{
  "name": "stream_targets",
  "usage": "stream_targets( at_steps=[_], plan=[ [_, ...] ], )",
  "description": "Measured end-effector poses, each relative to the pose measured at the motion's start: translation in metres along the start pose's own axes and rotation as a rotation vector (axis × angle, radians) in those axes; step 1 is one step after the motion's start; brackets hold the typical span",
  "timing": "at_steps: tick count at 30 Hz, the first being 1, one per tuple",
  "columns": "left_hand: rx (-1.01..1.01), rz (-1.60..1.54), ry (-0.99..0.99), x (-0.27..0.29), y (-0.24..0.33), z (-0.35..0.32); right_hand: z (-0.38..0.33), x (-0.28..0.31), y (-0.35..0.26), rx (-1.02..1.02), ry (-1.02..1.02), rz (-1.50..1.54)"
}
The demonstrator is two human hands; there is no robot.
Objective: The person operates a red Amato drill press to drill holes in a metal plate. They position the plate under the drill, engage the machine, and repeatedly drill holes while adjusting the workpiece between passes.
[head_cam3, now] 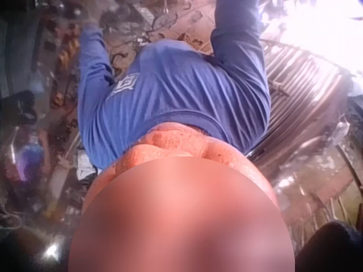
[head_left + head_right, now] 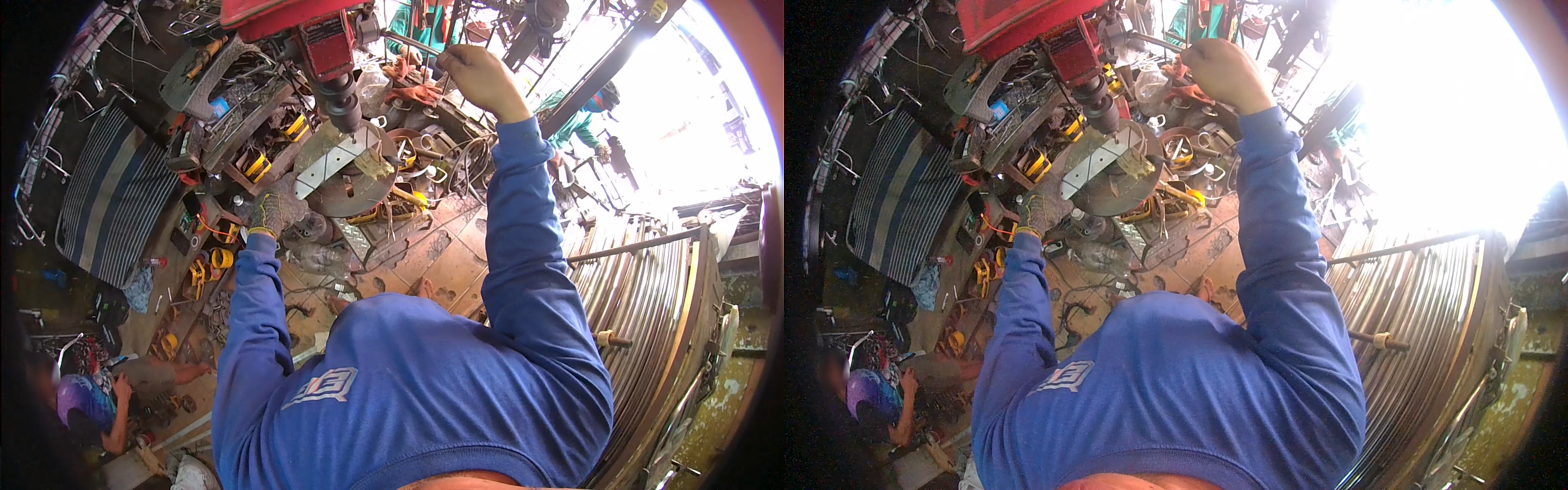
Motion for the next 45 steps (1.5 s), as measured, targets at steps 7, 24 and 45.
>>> stream_targets(
  at_steps=[7,24,45],
  plan=[
    [-0.009,0.022,-0.001,0.000,0.000,0.000,0.000,0.002,-0.008,-0.030,-0.010,0.054],
    [0.114,0.121,0.032,0.020,0.016,-0.005,0.058,0.030,-0.035,0.045,0.547,1.351],
    [0.047,0.086,0.052,0.012,0.009,-0.014,-0.028,-0.192,-0.058,0.047,-0.341,0.835]
  ],
)
Point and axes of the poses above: each hand's wrist, its own z-axis towards the middle knuckle, its own x-axis out of the back of the hand, y = z × x, the point moved 8 cm from there along z, towards the middle knuckle, and after that the axes turned 14 degrees about y, right-handed, at the moved point
